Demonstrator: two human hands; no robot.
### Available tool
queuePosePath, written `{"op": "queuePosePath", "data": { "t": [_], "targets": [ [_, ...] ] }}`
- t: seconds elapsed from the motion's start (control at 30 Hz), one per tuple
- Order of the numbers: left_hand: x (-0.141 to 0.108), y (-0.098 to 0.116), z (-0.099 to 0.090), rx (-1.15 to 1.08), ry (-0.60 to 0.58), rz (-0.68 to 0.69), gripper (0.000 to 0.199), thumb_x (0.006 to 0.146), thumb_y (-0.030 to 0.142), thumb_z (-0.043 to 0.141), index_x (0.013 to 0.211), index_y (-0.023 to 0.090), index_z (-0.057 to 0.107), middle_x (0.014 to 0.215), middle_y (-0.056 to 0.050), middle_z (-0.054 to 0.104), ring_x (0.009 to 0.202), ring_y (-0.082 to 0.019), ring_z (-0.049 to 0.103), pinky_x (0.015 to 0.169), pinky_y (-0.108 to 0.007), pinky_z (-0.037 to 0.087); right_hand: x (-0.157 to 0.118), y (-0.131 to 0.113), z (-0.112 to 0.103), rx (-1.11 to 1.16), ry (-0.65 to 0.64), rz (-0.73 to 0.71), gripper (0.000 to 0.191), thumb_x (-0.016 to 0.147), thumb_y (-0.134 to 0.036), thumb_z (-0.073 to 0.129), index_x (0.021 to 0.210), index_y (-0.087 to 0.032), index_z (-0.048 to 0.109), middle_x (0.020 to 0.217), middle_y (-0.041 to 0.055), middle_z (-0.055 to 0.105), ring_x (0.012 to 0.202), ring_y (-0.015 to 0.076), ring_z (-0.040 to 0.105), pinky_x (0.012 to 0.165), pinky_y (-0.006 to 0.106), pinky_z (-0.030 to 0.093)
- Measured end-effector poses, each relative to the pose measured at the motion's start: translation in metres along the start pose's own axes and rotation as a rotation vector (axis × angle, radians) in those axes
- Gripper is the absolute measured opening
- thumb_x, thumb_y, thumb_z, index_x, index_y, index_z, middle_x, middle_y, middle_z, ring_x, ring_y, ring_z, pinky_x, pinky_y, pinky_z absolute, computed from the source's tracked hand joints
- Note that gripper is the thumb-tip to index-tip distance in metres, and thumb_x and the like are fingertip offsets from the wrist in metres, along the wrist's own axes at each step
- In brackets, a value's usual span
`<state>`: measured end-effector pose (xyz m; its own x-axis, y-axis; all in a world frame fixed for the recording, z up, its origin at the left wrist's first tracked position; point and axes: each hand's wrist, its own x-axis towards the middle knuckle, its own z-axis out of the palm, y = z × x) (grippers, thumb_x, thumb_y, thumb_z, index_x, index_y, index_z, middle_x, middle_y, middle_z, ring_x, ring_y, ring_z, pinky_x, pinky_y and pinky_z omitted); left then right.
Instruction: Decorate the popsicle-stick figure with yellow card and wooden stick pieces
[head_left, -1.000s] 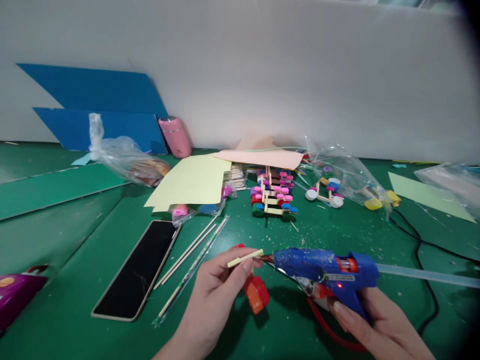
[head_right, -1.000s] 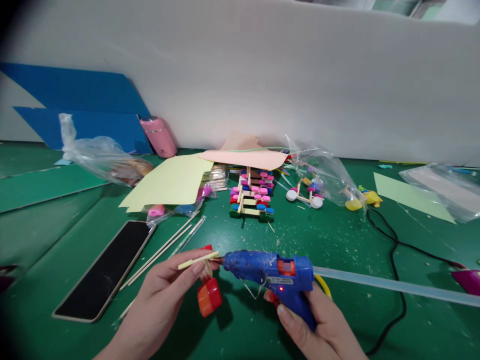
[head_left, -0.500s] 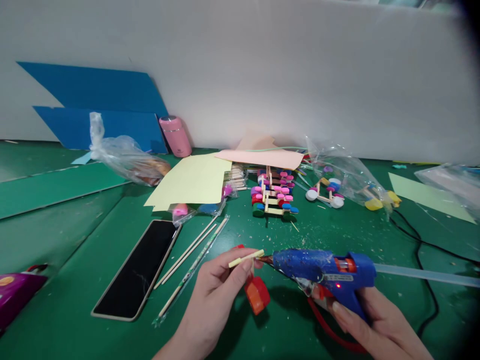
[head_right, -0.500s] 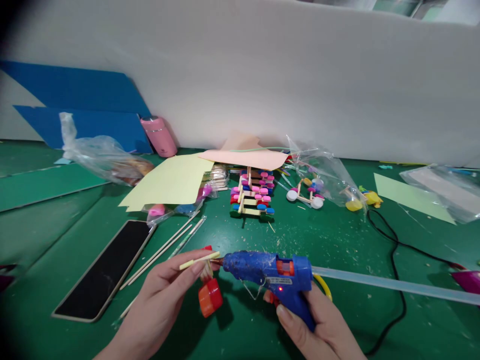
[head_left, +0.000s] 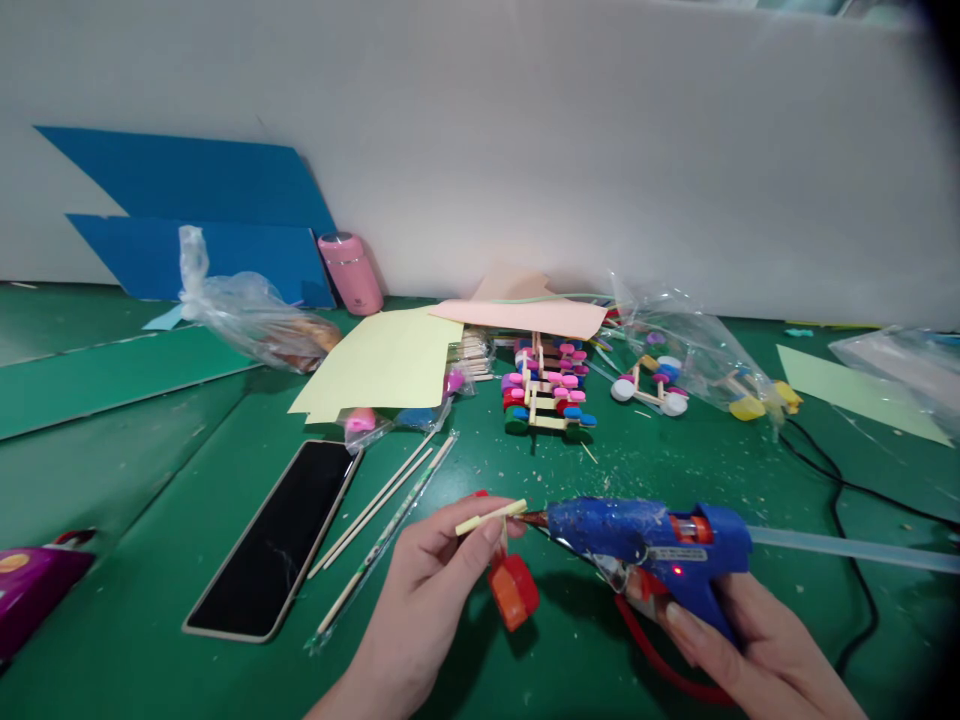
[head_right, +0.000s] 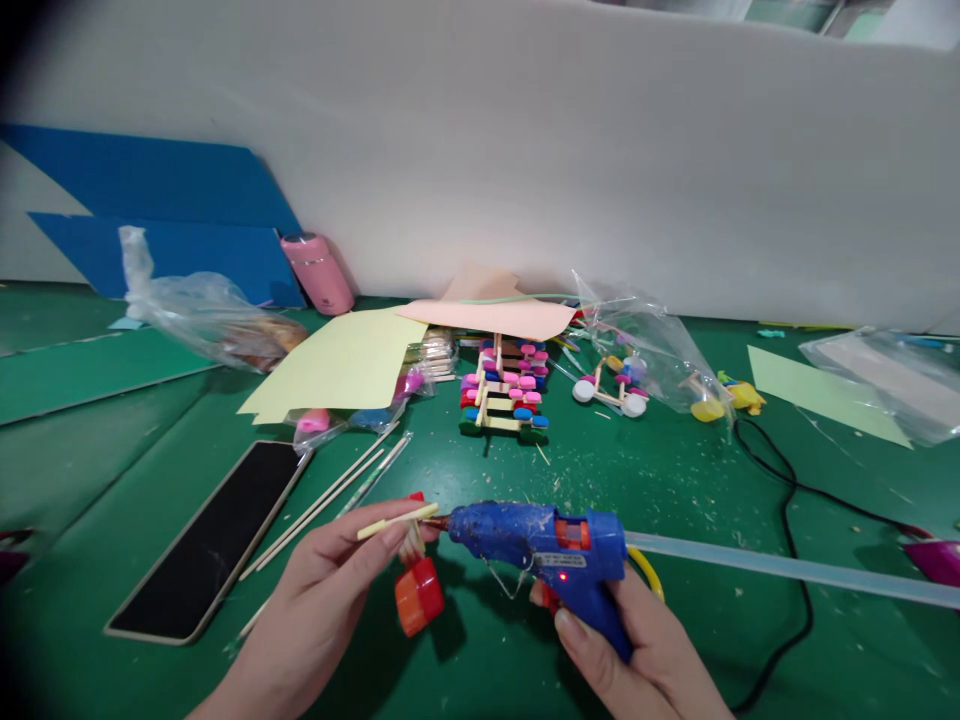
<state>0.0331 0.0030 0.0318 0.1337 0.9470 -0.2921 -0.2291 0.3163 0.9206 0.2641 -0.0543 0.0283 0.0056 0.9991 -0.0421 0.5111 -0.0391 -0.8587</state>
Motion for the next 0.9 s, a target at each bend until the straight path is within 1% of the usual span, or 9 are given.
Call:
{"op": "queuePosePath", "data": {
  "t": [0.1,0.3,0.5,0.63,0.77,0.9],
  "targets": [
    [0.0011,-0.0006,0.0,-0.001,0.001,-0.004,0.014,0.077,0.027,0.06,0.085,0.023,0.07,0.081,-0.001,0.072,0.078,-0.014,0.062,0.072,-0.021,0.045,-0.0008,-0.0024,0.0014,0.015,0.04,0.017,0.022,0.077,-0.035,0.056,0.094,-0.025,0.064,0.082,0.002,0.069,0.072,0.0178,0.065,0.061,0.02,0.054],
    [0.0012,-0.0018,0.0005,0.008,-0.002,-0.006,0.014,0.077,0.028,0.06,0.086,0.024,0.07,0.08,-0.001,0.072,0.076,-0.013,0.062,0.071,-0.02,0.044,0.0013,0.0018,0.0015,0.037,0.03,-0.018,0.023,0.078,-0.034,0.056,0.098,-0.026,0.063,0.084,0.0018,0.07,0.076,0.0183,0.066,0.064,0.02,0.055],
    [0.0007,0.0013,0.0025,-0.002,-0.016,0.008,0.013,0.077,0.026,0.06,0.085,0.025,0.071,0.083,0.0,0.072,0.079,-0.014,0.062,0.073,-0.02,0.045,0.0023,0.0024,-0.0002,-0.02,-0.044,-0.06,0.022,0.08,-0.032,0.053,0.098,-0.025,0.062,0.086,0.0021,0.07,0.077,0.0188,0.067,0.064,0.021,0.055],
    [-0.0001,0.0004,0.0016,-0.01,0.001,-0.007,0.013,0.076,0.027,0.061,0.084,0.024,0.071,0.081,-0.001,0.072,0.077,-0.014,0.063,0.071,-0.02,0.045,0.0022,0.0022,-0.0006,-0.036,-0.028,-0.048,0.024,0.079,-0.032,0.053,0.099,-0.023,0.062,0.086,0.0036,0.07,0.077,0.0202,0.067,0.064,0.022,0.055],
    [-0.001,-0.0003,0.0007,-0.006,0.015,-0.017,0.013,0.075,0.027,0.061,0.084,0.023,0.071,0.08,-0.001,0.072,0.077,-0.015,0.063,0.071,-0.021,0.045,0.0023,0.0029,0.0008,-0.029,-0.003,-0.07,0.02,0.078,-0.03,0.055,0.096,-0.026,0.062,0.083,0.0007,0.071,0.071,0.0174,0.067,0.061,0.019,0.055],
    [-0.0002,-0.0001,0.0012,-0.001,0.012,-0.001,0.014,0.075,0.027,0.061,0.085,0.022,0.071,0.08,-0.002,0.072,0.075,-0.015,0.063,0.07,-0.022,0.046,0.0028,0.0029,0.0006,-0.061,-0.009,-0.093,0.021,0.077,-0.03,0.055,0.096,-0.026,0.063,0.084,0.001,0.071,0.074,0.0185,0.067,0.062,0.02,0.055]
  ]
}}
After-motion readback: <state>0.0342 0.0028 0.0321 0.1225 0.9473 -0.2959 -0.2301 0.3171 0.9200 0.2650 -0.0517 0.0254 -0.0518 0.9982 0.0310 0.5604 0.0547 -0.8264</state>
